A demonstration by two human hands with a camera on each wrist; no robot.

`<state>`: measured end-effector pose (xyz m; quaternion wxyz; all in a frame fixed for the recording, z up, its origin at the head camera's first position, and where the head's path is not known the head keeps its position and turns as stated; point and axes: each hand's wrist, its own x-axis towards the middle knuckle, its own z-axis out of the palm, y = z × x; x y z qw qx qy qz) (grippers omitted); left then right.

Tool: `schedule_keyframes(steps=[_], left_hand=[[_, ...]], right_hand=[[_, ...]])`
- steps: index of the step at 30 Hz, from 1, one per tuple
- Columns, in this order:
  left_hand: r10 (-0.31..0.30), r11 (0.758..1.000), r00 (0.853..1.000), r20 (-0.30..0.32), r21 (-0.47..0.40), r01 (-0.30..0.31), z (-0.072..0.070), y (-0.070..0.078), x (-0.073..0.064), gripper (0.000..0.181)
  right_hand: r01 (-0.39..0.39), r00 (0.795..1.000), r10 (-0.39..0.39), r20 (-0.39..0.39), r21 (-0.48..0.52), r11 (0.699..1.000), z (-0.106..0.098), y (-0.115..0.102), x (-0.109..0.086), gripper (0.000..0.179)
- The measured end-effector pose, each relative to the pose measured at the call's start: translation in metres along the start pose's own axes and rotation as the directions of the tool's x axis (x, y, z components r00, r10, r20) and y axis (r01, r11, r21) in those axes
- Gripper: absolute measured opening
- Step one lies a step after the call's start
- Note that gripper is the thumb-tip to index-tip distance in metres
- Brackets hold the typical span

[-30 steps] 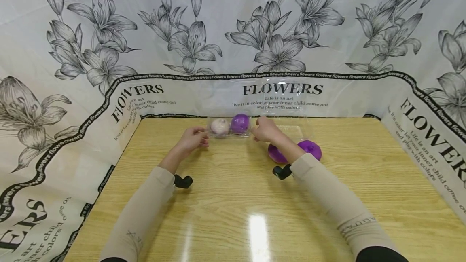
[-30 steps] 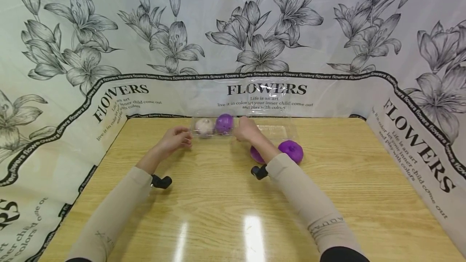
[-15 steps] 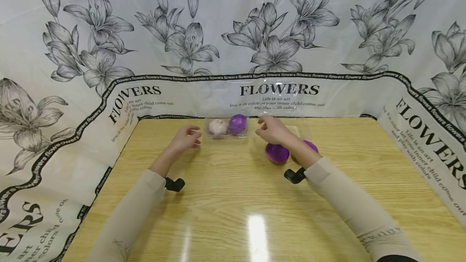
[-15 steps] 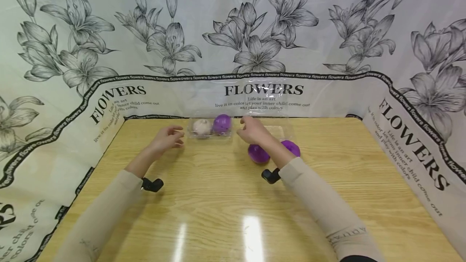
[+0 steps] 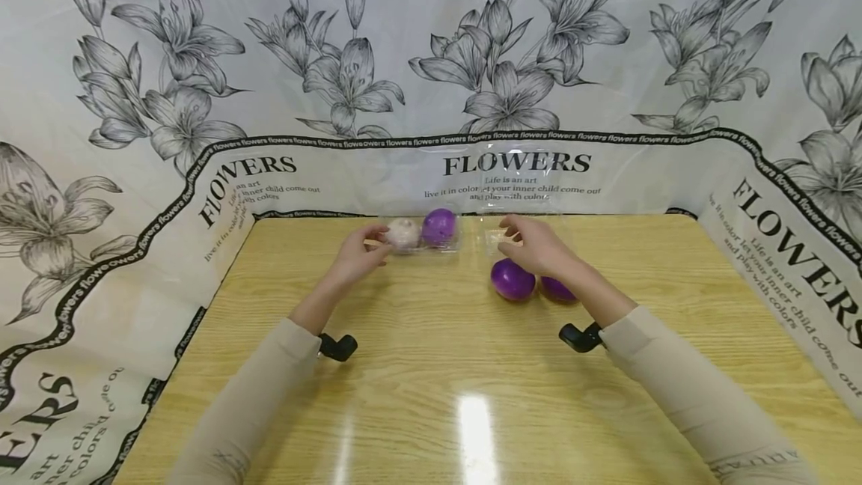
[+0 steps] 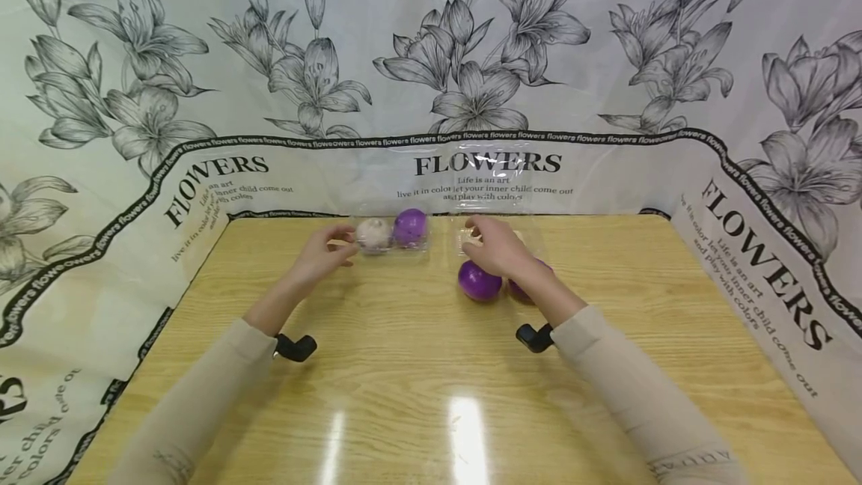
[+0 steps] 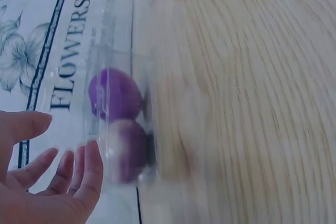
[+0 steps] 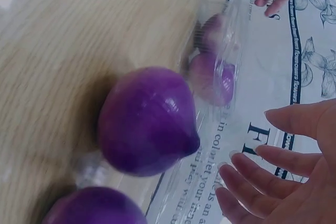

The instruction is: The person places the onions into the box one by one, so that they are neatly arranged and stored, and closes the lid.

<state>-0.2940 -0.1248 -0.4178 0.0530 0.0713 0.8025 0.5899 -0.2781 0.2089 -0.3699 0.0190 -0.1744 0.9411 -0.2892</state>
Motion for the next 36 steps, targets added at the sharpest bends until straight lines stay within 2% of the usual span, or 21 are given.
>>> schedule_keyframes(steps=[7, 13, 21, 25, 36], left_hand=[[0.041, 0.999, 0.999, 0.014, 0.012, -0.041, 0.028, 0.015, 0.003, 0.053], [0.085, 0.996, 0.996, 0.024, 0.030, -0.086, 0.048, 0.025, 0.011, 0.059], [0.128, 0.989, 0.990, 0.056, 0.070, -0.132, 0.073, 0.029, 0.018, 0.063], [0.128, 0.984, 0.990, 0.060, 0.120, -0.134, 0.083, 0.032, 0.024, 0.066], [0.111, 0.978, 0.991, 0.074, 0.170, -0.123, 0.113, 0.040, 0.038, 0.057]], right_hand=[[0.008, 1.000, -0.008, -0.008, -0.029, 1.000, -0.015, 0.011, -0.019, 0.048], [0.023, 0.999, -0.024, -0.036, -0.049, 0.999, -0.027, 0.019, -0.034, 0.046], [0.038, 0.997, -0.043, -0.061, -0.082, 0.996, -0.034, 0.041, -0.053, 0.048], [0.019, 0.997, -0.025, -0.068, -0.096, 0.995, -0.037, 0.054, -0.059, 0.050], [-0.022, 0.995, 0.015, -0.100, -0.071, 0.997, -0.032, 0.079, -0.081, 0.054]])
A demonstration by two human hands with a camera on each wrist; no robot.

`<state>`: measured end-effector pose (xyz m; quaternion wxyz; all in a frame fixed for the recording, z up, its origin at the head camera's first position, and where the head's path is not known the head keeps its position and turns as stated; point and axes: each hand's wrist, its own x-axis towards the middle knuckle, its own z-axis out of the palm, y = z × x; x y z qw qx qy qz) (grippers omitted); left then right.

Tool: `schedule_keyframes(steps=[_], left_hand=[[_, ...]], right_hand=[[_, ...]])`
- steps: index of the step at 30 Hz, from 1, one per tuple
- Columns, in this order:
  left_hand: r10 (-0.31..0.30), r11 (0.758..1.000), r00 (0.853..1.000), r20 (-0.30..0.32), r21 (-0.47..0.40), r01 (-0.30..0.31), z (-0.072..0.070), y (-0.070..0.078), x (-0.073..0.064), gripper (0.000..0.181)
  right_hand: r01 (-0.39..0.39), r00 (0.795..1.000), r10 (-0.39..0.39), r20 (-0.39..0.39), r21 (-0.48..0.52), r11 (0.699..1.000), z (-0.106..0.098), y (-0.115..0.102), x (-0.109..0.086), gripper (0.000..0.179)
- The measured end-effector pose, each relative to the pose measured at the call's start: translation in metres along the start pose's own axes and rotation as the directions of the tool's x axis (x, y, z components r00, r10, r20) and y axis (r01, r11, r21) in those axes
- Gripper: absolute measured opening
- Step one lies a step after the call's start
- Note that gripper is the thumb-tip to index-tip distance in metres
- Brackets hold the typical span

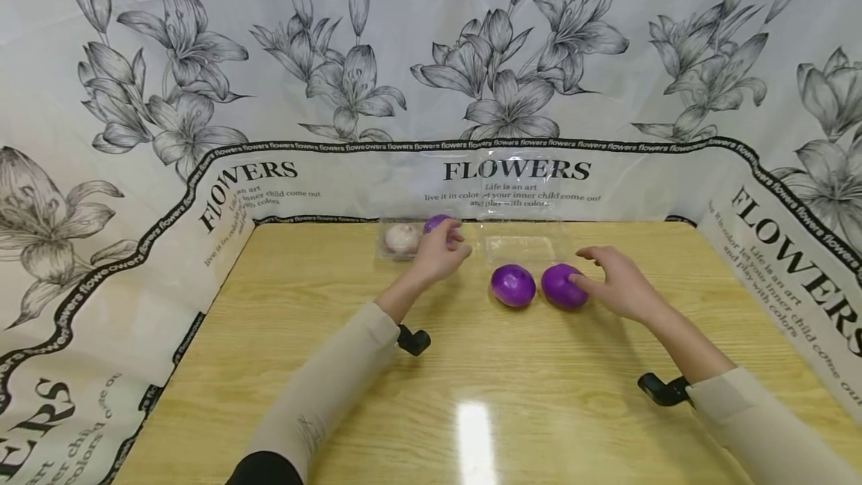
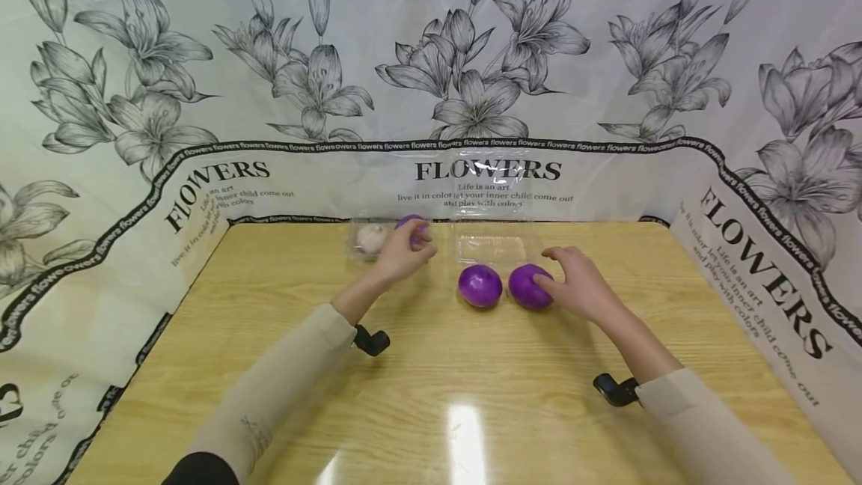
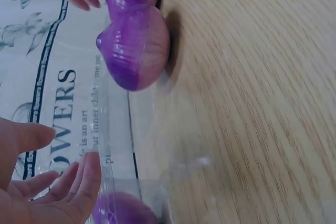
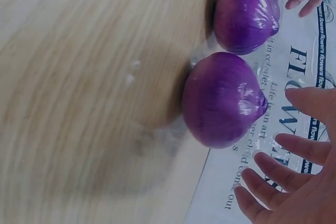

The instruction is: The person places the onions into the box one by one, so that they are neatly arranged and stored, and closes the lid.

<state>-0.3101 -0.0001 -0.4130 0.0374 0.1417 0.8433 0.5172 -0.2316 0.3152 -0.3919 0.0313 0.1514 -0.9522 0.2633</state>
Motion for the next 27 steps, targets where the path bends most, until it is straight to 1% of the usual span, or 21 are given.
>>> schedule_keyframes(steps=[3, 7, 10, 14, 18, 24, 27], left_hand=[[0.001, 1.000, 1.000, 0.001, 0.010, -0.001, 0.009, 0.004, 0.002, 0.054], [-0.014, 0.999, 1.000, 0.009, 0.047, 0.014, 0.020, 0.006, 0.004, 0.056], [-0.030, 0.995, 0.999, 0.025, 0.095, 0.028, 0.027, 0.008, 0.004, 0.058], [-0.038, 0.991, 0.998, 0.041, 0.128, 0.033, 0.034, 0.009, 0.004, 0.057], [-0.053, 0.990, 0.998, 0.023, 0.134, 0.050, 0.041, 0.009, 0.005, 0.058], [-0.095, 0.987, 0.995, -0.020, 0.129, 0.096, 0.052, 0.013, 0.008, 0.058], [-0.123, 0.982, 0.991, -0.042, 0.136, 0.128, 0.058, 0.015, 0.009, 0.057]], right_hand=[[-0.012, 1.000, 0.012, 0.004, 0.010, 1.000, 0.003, 0.005, -0.005, 0.056], [-0.001, 1.000, 0.001, -0.001, 0.014, 1.000, 0.006, 0.011, -0.008, 0.058], [-0.002, 1.000, 0.002, 0.001, 0.021, 1.000, 0.010, 0.015, -0.009, 0.060], [-0.006, 1.000, 0.006, 0.010, 0.032, 0.999, 0.014, 0.020, -0.006, 0.065], [-0.018, 1.000, 0.017, 0.023, 0.055, 0.998, 0.019, 0.023, -0.002, 0.071], [-0.091, 0.995, 0.087, 0.056, 0.083, 0.992, 0.029, 0.029, 0.002, 0.083], [-0.114, 0.992, 0.108, 0.064, 0.088, 0.990, 0.033, 0.031, 0.003, 0.085]])
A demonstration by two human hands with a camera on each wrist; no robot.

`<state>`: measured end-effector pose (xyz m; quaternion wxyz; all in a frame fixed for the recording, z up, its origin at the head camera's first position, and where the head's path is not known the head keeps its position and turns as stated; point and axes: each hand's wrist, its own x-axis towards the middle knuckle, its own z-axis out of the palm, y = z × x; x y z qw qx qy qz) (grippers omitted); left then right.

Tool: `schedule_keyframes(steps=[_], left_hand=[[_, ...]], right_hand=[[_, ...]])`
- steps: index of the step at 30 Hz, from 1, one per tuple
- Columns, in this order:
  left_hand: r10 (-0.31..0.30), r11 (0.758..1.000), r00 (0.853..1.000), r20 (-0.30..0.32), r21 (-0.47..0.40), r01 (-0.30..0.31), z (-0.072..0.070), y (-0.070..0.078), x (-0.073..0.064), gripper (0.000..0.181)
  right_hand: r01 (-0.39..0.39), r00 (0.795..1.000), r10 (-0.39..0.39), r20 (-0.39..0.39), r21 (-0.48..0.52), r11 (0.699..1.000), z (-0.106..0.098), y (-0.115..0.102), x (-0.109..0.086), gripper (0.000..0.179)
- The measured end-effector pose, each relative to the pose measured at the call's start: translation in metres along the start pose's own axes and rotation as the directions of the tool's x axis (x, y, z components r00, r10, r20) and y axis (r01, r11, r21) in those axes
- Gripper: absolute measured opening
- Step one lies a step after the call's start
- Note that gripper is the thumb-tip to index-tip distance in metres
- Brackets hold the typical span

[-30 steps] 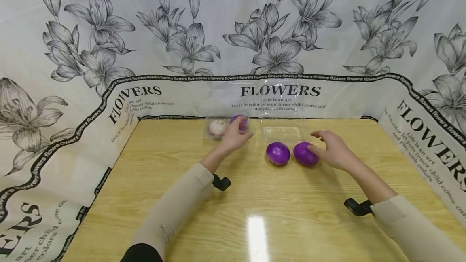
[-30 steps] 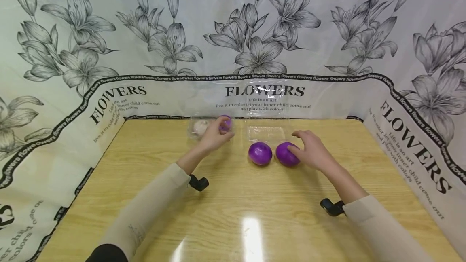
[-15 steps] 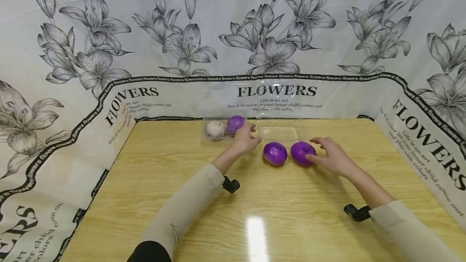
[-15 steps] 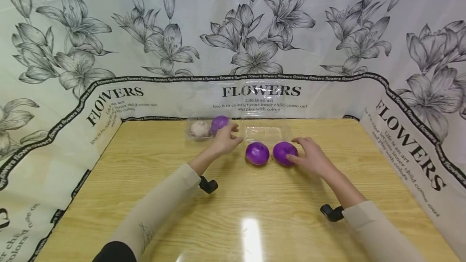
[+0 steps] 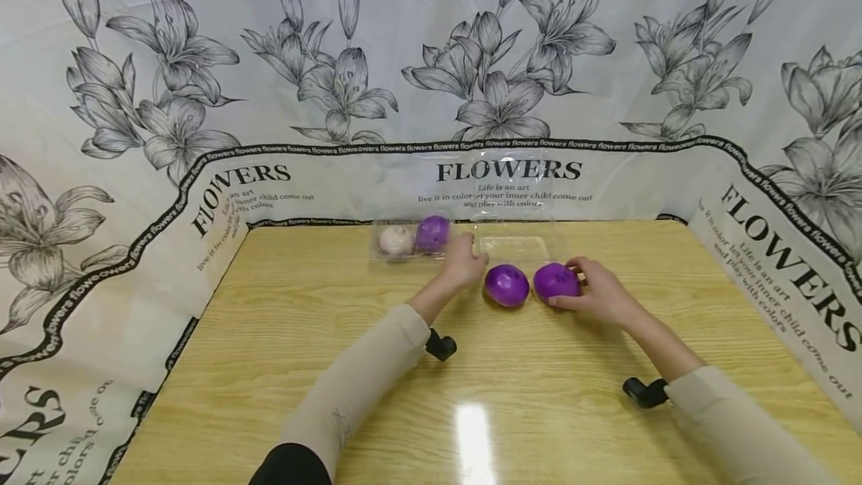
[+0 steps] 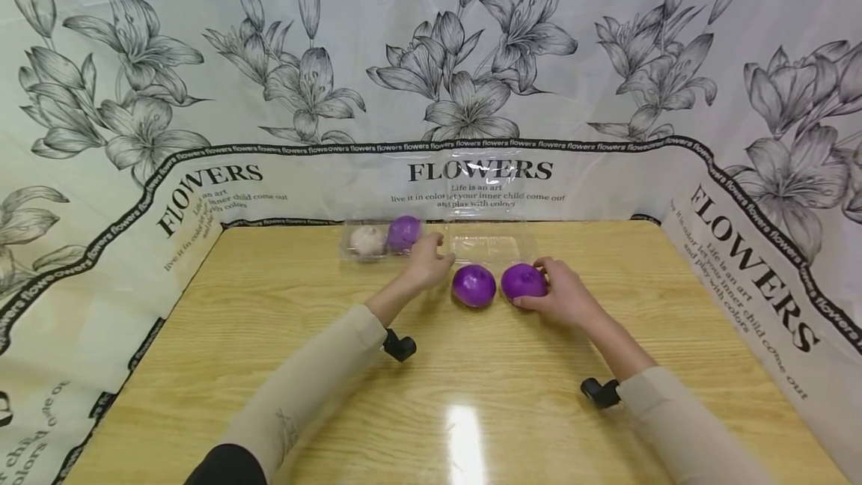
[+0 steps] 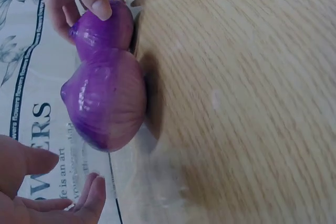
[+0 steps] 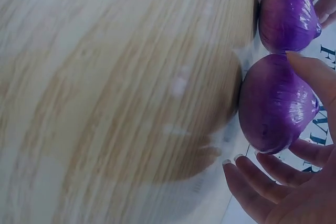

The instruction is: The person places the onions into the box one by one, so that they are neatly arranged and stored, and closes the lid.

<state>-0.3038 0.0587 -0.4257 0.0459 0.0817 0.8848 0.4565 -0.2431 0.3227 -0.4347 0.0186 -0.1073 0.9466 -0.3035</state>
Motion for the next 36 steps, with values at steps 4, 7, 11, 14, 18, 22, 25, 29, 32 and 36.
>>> schedule_keyframes(steps=[4, 7, 11, 14, 18, 22, 25, 29, 32, 36], left_hand=[[-0.052, 0.998, 0.997, -0.057, -0.027, 0.051, 0.006, 0.001, 0.001, 0.053], [-0.073, 0.996, 0.992, -0.106, -0.053, 0.068, 0.010, 0.002, 0.003, 0.050], [-0.063, 0.997, 0.987, -0.150, -0.060, 0.055, 0.012, 0.005, 0.005, 0.047], [-0.048, 0.998, 0.984, -0.172, -0.056, 0.039, 0.013, 0.006, 0.006, 0.045], [-0.042, 0.996, 0.981, -0.191, -0.080, 0.027, 0.015, 0.005, 0.009, 0.043], [-0.060, 0.986, 0.979, -0.194, -0.166, 0.027, 0.017, 0.003, 0.011, 0.044], [-0.065, 0.981, 0.979, -0.195, -0.190, 0.027, 0.018, 0.002, 0.010, 0.043], [-0.066, 0.981, 0.979, -0.193, -0.189, 0.029, 0.020, 0.001, 0.007, 0.042], [-0.079, 0.976, 0.978, -0.191, -0.217, 0.036, 0.021, 0.000, 0.006, 0.041], [-0.085, 0.967, 0.977, -0.197, -0.253, 0.033, 0.023, -0.002, 0.006, 0.040]], right_hand=[[-0.008, 1.000, 0.008, -0.001, -0.008, 1.000, 0.003, -0.001, 0.002, 0.084], [-0.011, 1.000, 0.011, -0.003, -0.014, 1.000, 0.003, -0.002, 0.004, 0.084], [-0.015, 1.000, 0.015, -0.002, -0.010, 1.000, 0.003, -0.004, 0.006, 0.083], [-0.017, 1.000, 0.017, -0.005, -0.005, 1.000, 0.003, -0.006, 0.006, 0.081], [-0.019, 1.000, 0.019, -0.013, -0.009, 1.000, 0.003, -0.006, 0.006, 0.077], [-0.015, 1.000, 0.015, -0.008, -0.020, 1.000, 0.002, -0.007, 0.005, 0.077], [-0.023, 1.000, 0.023, 0.003, -0.015, 1.000, 0.000, -0.008, 0.001, 0.081], [-0.034, 0.999, 0.034, 0.005, -0.005, 0.999, -0.004, -0.009, -0.007, 0.083], [-0.026, 1.000, 0.026, 0.002, -0.005, 1.000, -0.009, -0.010, -0.012, 0.082], [-0.006, 1.000, 0.006, -0.004, 0.011, 1.000, -0.017, -0.015, -0.019, 0.081]])
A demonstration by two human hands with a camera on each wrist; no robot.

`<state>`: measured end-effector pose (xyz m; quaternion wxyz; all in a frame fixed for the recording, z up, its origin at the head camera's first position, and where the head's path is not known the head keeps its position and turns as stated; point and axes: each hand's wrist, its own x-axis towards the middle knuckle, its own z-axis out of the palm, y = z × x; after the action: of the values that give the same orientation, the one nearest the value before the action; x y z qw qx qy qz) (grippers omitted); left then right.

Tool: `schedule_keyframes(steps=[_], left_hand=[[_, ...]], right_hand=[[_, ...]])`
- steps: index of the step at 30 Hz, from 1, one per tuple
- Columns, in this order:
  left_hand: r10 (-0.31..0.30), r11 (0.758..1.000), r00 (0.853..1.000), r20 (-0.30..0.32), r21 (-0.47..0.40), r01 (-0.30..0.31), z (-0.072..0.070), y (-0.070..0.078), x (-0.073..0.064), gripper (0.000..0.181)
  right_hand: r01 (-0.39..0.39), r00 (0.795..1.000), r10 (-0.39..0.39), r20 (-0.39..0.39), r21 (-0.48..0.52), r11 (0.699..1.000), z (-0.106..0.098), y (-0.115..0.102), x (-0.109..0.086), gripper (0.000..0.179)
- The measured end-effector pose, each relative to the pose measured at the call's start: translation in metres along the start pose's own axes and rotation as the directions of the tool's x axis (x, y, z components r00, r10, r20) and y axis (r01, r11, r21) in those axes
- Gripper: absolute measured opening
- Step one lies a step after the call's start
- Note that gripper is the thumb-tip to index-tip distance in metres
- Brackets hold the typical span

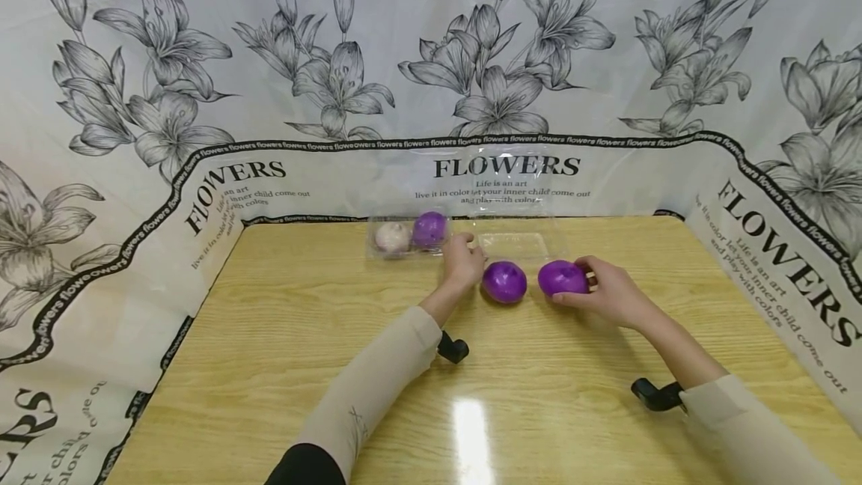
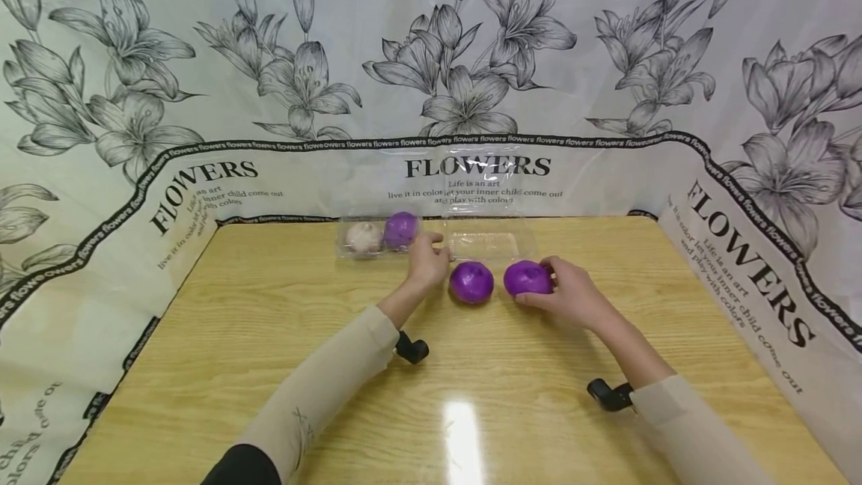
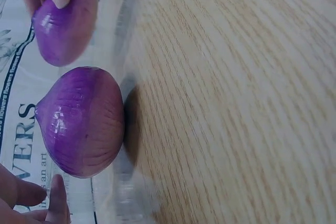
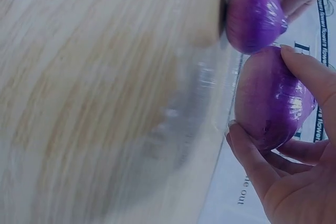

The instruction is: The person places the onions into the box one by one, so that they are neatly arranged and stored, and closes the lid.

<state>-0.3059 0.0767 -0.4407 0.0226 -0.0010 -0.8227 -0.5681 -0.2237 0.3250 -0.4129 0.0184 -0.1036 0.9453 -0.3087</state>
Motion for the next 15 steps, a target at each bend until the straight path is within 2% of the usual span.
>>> schedule_keyframes(steps=[5, 15], left_hand=[[0.006, 1.000, 1.000, -0.001, -0.024, -0.006, 0.000, -0.001, -0.001, 0.039], [-0.012, 0.999, 1.000, 0.011, -0.031, 0.012, 0.000, -0.001, -0.002, 0.040]], right_hand=[[0.020, 1.000, -0.019, -0.020, 0.018, 1.000, -0.008, -0.005, -0.004, 0.079], [0.031, 0.998, -0.030, -0.062, 0.014, 0.999, -0.016, -0.014, 0.004, 0.079]])
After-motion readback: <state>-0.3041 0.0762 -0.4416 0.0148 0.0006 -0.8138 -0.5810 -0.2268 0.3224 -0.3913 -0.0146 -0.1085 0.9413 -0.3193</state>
